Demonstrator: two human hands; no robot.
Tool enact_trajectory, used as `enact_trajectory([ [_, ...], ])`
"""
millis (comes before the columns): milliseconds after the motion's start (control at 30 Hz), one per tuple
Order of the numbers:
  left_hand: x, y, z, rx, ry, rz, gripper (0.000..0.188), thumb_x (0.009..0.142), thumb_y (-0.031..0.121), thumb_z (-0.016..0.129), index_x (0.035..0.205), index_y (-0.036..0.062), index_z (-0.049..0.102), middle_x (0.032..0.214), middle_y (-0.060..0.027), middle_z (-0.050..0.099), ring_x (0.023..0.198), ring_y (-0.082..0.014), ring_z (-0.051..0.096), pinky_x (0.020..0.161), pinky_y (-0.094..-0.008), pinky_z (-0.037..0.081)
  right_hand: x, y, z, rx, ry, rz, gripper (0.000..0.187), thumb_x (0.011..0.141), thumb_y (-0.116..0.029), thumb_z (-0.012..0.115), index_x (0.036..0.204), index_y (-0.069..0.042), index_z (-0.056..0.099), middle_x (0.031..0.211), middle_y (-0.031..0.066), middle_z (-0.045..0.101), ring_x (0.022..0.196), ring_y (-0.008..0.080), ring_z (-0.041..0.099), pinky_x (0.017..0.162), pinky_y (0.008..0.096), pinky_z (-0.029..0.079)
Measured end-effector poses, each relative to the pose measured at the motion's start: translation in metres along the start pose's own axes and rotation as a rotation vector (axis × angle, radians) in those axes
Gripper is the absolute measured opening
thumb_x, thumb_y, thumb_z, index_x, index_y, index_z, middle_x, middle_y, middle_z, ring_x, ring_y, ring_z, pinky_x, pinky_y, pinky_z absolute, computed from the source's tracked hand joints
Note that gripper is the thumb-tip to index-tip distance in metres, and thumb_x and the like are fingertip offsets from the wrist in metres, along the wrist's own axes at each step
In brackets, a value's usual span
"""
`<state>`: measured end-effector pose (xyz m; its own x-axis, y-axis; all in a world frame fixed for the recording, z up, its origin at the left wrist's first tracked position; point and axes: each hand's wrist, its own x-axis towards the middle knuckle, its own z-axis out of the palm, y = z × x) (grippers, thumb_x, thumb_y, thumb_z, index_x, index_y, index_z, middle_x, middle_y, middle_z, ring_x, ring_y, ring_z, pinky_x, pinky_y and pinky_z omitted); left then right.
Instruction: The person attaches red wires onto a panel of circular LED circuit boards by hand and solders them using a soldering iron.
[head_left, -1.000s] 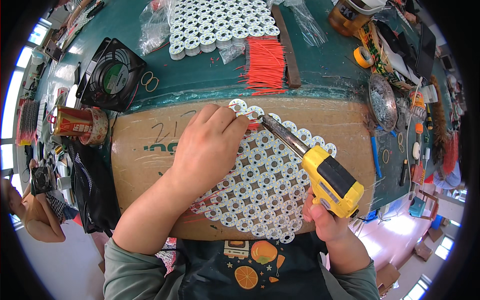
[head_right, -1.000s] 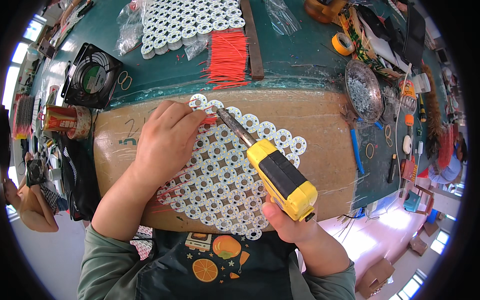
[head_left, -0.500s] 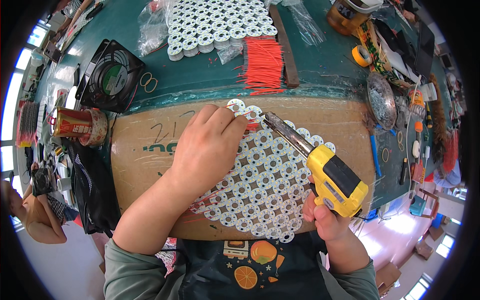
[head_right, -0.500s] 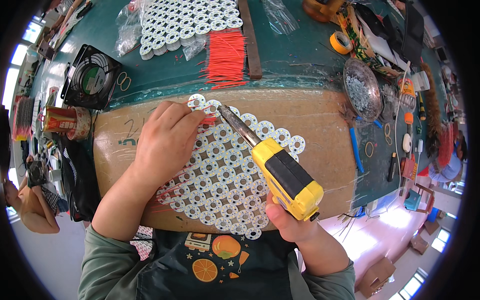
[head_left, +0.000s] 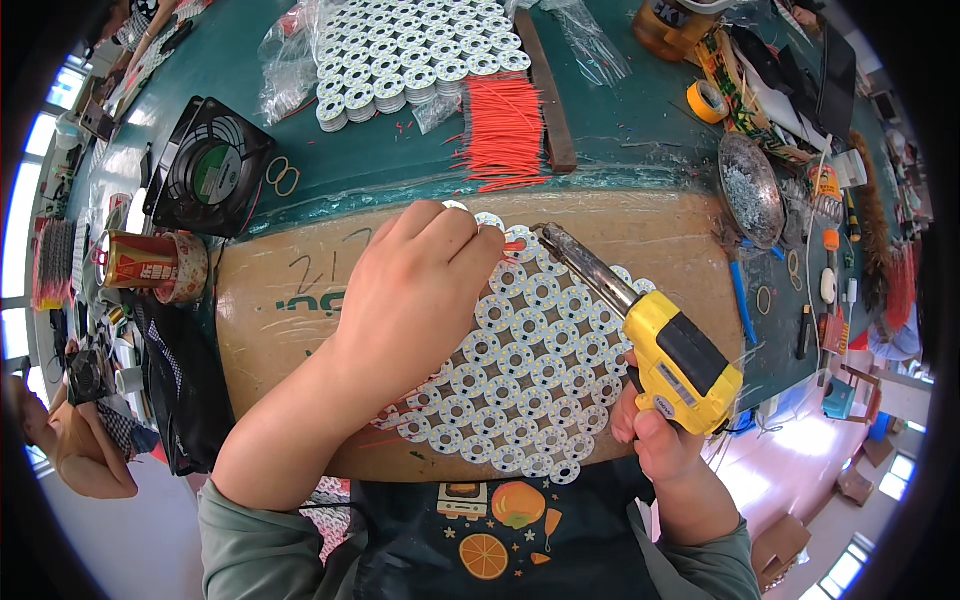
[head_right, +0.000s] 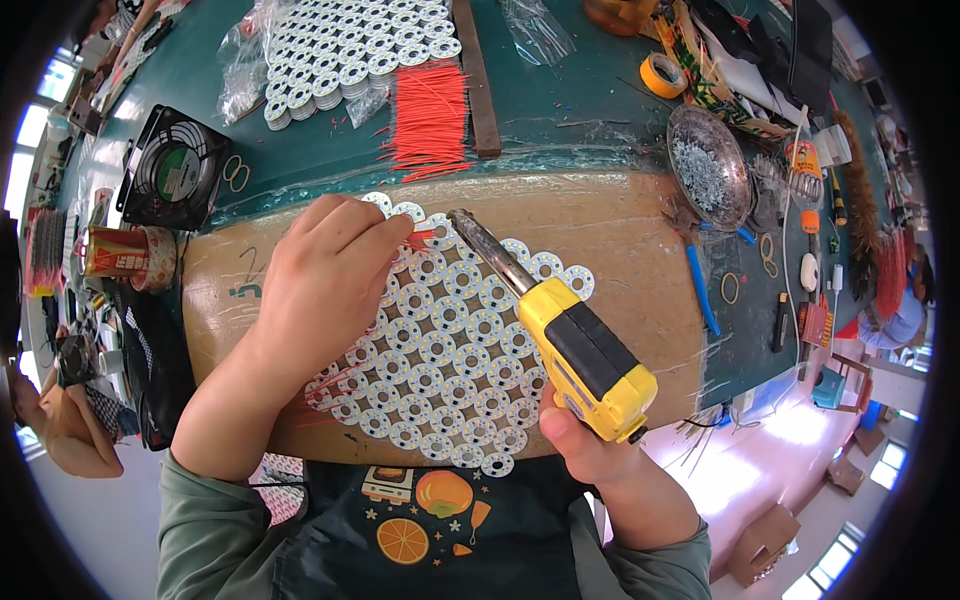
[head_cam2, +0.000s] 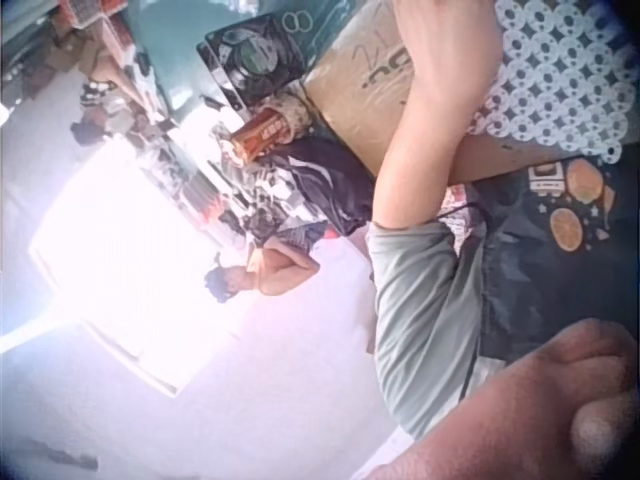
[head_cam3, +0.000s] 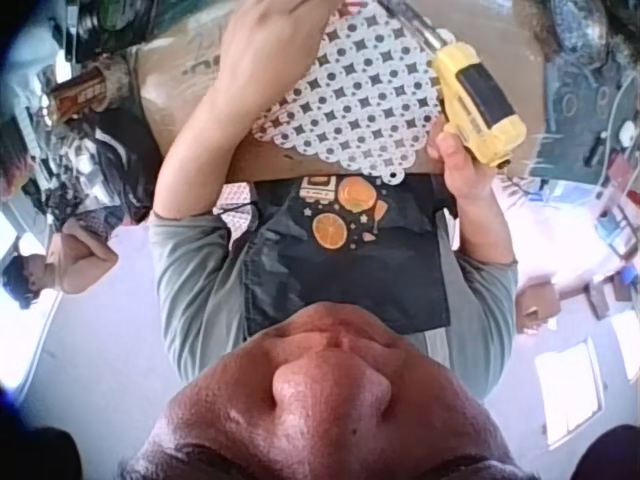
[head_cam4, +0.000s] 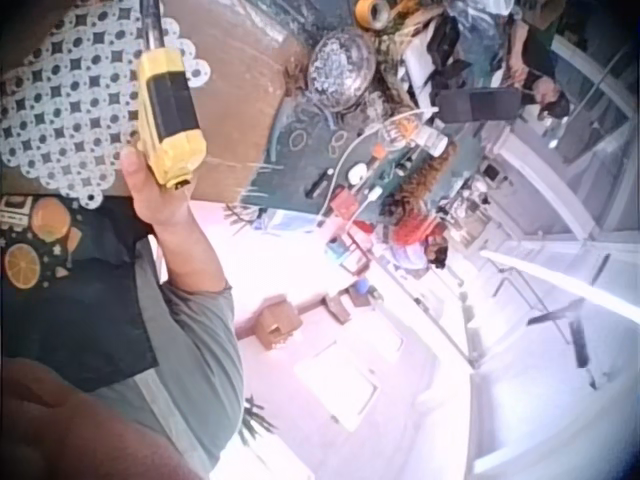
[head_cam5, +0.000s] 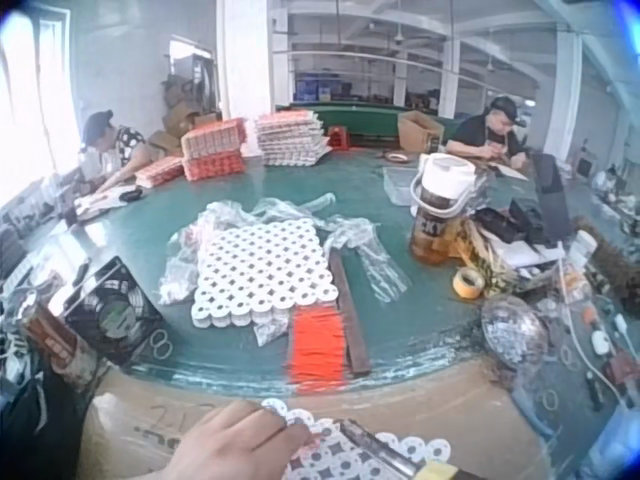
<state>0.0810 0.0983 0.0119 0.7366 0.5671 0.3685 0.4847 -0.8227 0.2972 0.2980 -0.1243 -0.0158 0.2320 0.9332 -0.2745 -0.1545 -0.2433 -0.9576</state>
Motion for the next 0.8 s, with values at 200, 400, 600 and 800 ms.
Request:
enact_trajectory([
  [200,-0.006,-0.001,0.018,-0.009,0.003,-0.002,0.033,0.074,-0.002,0.074,0.107,0.0045,0.073,0.096,-0.0074,0.067,0.091,-0.0297,0.066,0.08,-0.0405,0.056,0.005,0.004,0.003,-0.01,-0.013,-0.059,0.073,0.091,-0.036,0.079,0.142,0.006,0.048,0.075,0.0054,0.056,0.058,0.0117,0.051,0.055,0.0275,0.044],
  [400,-0.007,-0.002,0.023,-0.033,0.061,-0.018,0.028,0.077,-0.002,0.074,0.105,0.0046,0.074,0.094,-0.0075,0.068,0.09,-0.0294,0.067,0.079,-0.0408,0.057,0.006,0.001,0.003,-0.03,-0.026,-0.052,0.07,0.092,-0.035,0.079,0.141,0.005,0.048,0.075,0.0048,0.056,0.059,0.0119,0.052,0.055,0.0282,0.045],
  [600,-0.005,-0.004,0.024,-0.043,0.105,-0.001,0.025,0.079,-0.001,0.075,0.103,0.0051,0.074,0.091,-0.0077,0.067,0.087,-0.0295,0.067,0.077,-0.0412,0.056,0.004,0.002,0.004,0.015,-0.02,-0.022,0.066,0.092,-0.033,0.078,0.139,0.004,0.049,0.074,0.0028,0.053,0.061,0.0113,0.05,0.056,0.0289,0.044],
  [800,-0.005,-0.005,0.025,-0.038,0.082,0.004,0.023,0.079,0.0,0.074,0.102,0.0053,0.074,0.092,-0.0079,0.068,0.087,-0.0294,0.067,0.077,-0.041,0.056,0.004,0.003,0.003,-0.018,-0.014,-0.031,0.061,0.093,-0.031,0.077,0.135,0.003,0.05,0.074,0.0031,0.052,0.06,0.0115,0.049,0.056,0.0289,0.044],
])
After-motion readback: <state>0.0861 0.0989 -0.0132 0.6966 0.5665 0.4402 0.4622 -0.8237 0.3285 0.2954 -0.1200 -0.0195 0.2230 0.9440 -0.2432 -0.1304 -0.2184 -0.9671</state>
